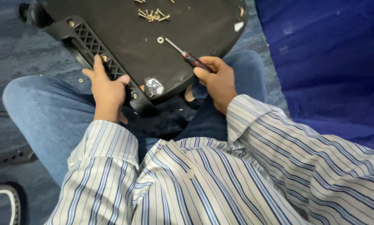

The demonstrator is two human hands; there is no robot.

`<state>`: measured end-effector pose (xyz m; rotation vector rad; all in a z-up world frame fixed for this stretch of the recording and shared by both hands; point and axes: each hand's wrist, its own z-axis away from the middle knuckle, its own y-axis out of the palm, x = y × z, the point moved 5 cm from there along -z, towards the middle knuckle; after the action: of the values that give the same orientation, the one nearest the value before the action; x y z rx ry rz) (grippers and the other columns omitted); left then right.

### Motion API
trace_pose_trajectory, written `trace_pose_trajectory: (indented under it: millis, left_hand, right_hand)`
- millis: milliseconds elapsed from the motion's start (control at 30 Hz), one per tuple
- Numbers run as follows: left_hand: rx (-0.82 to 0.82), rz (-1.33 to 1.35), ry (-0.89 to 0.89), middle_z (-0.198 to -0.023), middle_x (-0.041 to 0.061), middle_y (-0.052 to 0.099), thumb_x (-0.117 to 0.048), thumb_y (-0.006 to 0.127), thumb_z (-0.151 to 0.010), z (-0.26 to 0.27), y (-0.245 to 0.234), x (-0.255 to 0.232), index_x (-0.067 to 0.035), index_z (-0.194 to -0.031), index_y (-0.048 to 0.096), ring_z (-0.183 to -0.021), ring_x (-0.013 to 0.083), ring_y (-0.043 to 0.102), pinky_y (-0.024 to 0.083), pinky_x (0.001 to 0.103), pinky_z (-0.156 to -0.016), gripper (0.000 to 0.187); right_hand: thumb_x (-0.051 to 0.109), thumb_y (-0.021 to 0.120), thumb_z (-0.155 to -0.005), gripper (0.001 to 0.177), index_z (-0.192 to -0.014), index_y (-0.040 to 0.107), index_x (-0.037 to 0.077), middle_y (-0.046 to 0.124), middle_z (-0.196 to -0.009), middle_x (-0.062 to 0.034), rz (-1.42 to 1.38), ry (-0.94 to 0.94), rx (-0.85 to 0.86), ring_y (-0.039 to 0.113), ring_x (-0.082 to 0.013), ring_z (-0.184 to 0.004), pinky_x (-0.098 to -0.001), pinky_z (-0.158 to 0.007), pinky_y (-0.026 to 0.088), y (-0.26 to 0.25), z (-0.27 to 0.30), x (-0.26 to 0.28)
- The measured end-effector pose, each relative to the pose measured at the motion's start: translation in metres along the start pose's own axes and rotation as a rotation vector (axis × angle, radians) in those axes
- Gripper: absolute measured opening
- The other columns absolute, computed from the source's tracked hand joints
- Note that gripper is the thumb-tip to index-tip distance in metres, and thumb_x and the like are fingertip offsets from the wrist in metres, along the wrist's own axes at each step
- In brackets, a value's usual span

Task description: The person uses a screwdriver to fasten screws into the underside of an office chair base, securing a plastic bracket. They work on multiple screw holes around the base while seated on the floor.

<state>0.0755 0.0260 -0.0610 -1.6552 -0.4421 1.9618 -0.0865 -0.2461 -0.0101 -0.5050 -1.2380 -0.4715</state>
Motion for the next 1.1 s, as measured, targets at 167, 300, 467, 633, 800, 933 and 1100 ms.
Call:
trace_pose_trajectory:
  millis: [167, 300, 467, 633, 800, 933, 1100]
  left_hand:
    - [-0.205, -0.108, -0.05, -0.169, 0.038, 0.011, -0.019, 0.074, -0.096, 0.006, -0.023, 0.01, -0.011, -0.158, 0.044, -0.151, 0.046, 0.041, 0.037, 0.039, -0.122, 0.069]
    - [-0.166, -0.188, 0.011, -0.162, 0.04, 0.006, -0.031, 0.08, -0.094, 0.015, -0.025, -0.005, -0.011, -0.157, 0.038, -0.149, 0.053, 0.027, 0.032, 0.047, -0.12, 0.079]
    - [-0.098, -0.351, -0.06, -0.165, 0.032, 0.005, -0.033, 0.076, -0.091, 0.007, -0.032, -0.004, -0.027, -0.158, 0.04, -0.151, 0.0502, 0.018, 0.03, 0.056, -0.115, 0.076]
    - [-0.103, -0.374, -0.115, -0.167, 0.028, 0.011, -0.033, 0.076, -0.093, -0.003, -0.04, 0.003, -0.031, -0.161, 0.034, -0.152, 0.0479, 0.021, 0.029, 0.056, -0.118, 0.08]
    - [-0.121, -0.44, -0.19, -0.166, 0.026, 0.016, -0.034, 0.078, -0.09, -0.027, -0.05, 0.009, -0.032, -0.16, 0.031, -0.151, 0.0448, 0.022, 0.03, 0.058, -0.115, 0.085]
    - [-0.153, -0.491, -0.151, -0.164, 0.027, 0.02, -0.037, 0.08, -0.092, -0.04, -0.06, 0.012, -0.032, -0.16, 0.033, -0.148, 0.0468, 0.025, 0.032, 0.058, -0.113, 0.083]
    - [-0.147, -0.496, -0.113, -0.157, 0.022, 0.037, -0.037, 0.079, -0.092, -0.05, -0.069, 0.015, -0.033, -0.159, 0.037, -0.139, 0.0462, 0.039, 0.037, 0.058, -0.108, 0.079]
  right_hand:
    - [0.023, 0.071, -0.096, 0.025, -0.115, 0.068, 0.006, 0.071, -0.094, -0.0021, -0.25, 0.181, 0.09, 0.069, -0.0095, -0.079, -0.0229, -0.062, 0.052, -0.001, -0.005, 0.008]
    - [0.023, 0.07, -0.096, 0.022, -0.114, 0.068, 0.01, 0.07, -0.092, -0.0017, -0.419, 0.091, -0.035, 0.069, -0.0118, -0.074, -0.0261, -0.059, 0.053, -0.026, -0.037, 0.015]
    - [0.028, 0.07, -0.102, 0.022, -0.114, 0.068, 0.01, 0.07, -0.096, 0.0006, -0.295, -0.16, -0.238, 0.064, -0.0102, -0.082, -0.0291, -0.068, 0.05, -0.097, -0.067, 0.014]
    - [0.035, 0.069, -0.096, 0.027, -0.114, 0.066, 0.015, 0.065, -0.098, 0.0009, -0.404, 0.023, -0.408, 0.06, -0.0142, -0.089, -0.0487, -0.089, 0.051, -0.133, -0.071, -0.026]
    - [0.038, 0.061, -0.097, 0.026, -0.113, 0.059, 0.018, 0.062, -0.101, 0.0015, -0.576, 0.167, -0.369, 0.061, -0.0156, -0.091, -0.0663, -0.091, 0.048, -0.112, -0.067, -0.05]
    - [0.035, 0.06, -0.098, 0.021, -0.111, 0.059, 0.019, 0.064, -0.1, 0.0028, -0.606, 0.242, -0.331, 0.061, -0.0134, -0.087, -0.0663, -0.091, 0.048, -0.092, -0.066, -0.06]
    - [0.029, 0.063, -0.107, 0.021, -0.111, 0.057, 0.009, 0.056, -0.091, -0.0009, -0.591, 0.121, -0.105, 0.052, -0.0121, -0.074, -0.0587, -0.085, 0.056, -0.08, -0.063, -0.062]
